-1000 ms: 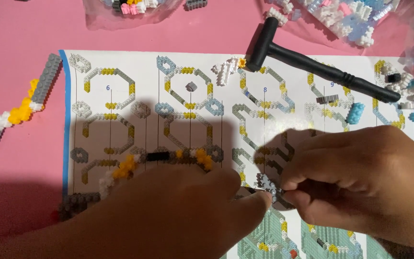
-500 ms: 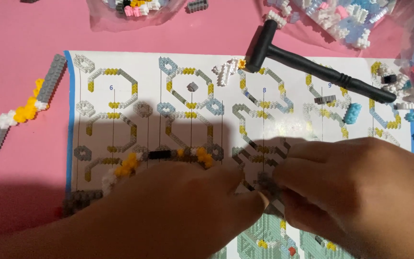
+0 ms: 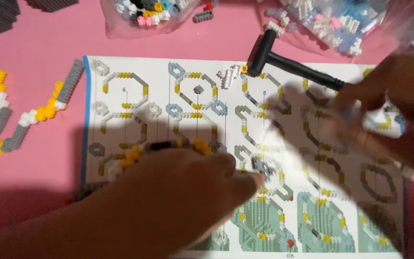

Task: The person assembles small plastic bricks onto a printed instruction sheet, following a pattern. They use a small hammer to tap the bricks into place and occasionally lift the assembled piece to check its structure.

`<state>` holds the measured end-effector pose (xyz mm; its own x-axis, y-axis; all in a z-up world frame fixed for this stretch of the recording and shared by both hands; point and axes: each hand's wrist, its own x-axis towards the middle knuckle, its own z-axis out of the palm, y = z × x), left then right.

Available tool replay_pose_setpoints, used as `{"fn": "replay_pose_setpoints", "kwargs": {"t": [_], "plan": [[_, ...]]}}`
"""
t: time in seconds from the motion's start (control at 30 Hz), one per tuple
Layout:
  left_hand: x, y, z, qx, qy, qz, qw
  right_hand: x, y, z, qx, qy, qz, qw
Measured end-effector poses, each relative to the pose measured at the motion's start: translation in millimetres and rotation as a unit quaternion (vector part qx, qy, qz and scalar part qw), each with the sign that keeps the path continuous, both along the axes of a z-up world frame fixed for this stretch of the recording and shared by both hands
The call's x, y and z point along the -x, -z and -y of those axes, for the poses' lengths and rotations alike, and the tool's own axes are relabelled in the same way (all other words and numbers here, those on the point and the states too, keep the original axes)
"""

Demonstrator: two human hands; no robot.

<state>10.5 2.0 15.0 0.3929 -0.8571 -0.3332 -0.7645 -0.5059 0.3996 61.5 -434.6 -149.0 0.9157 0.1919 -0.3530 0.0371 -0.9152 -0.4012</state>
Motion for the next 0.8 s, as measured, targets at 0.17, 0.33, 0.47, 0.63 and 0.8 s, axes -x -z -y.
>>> {"fn": "replay_pose_setpoints", "kwargs": {"t": [0.17,0.33,0.47,0.63,0.8], "plan": [[-10.0,9.3,-9.5,0.058,-0.046,0.086,0.994,9.2,-149.2,-112.0,0.067,-0.155,0.309,0.936],[-22.4,-5.4,-10.6,0.009,-0.112,-0.034,0.993,17.2,-158.7,-119.9,0.077,-0.112,0.331,0.934],[-26.1,-1.0,-15.3,0.123,-0.181,-0.065,0.974,15.8,-172.6,-98.0,-0.059,-0.083,0.291,0.951],[-26.8,-25.4,-11.3,0.047,-0.270,-0.157,0.949,18.4,-197.6,-117.0,-0.085,-0.101,0.248,0.960],[-26.5,-22.1,-14.1,0.066,-0.272,-0.165,0.946,11.9,-181.1,-103.0,-0.031,-0.141,0.297,0.944]]}}
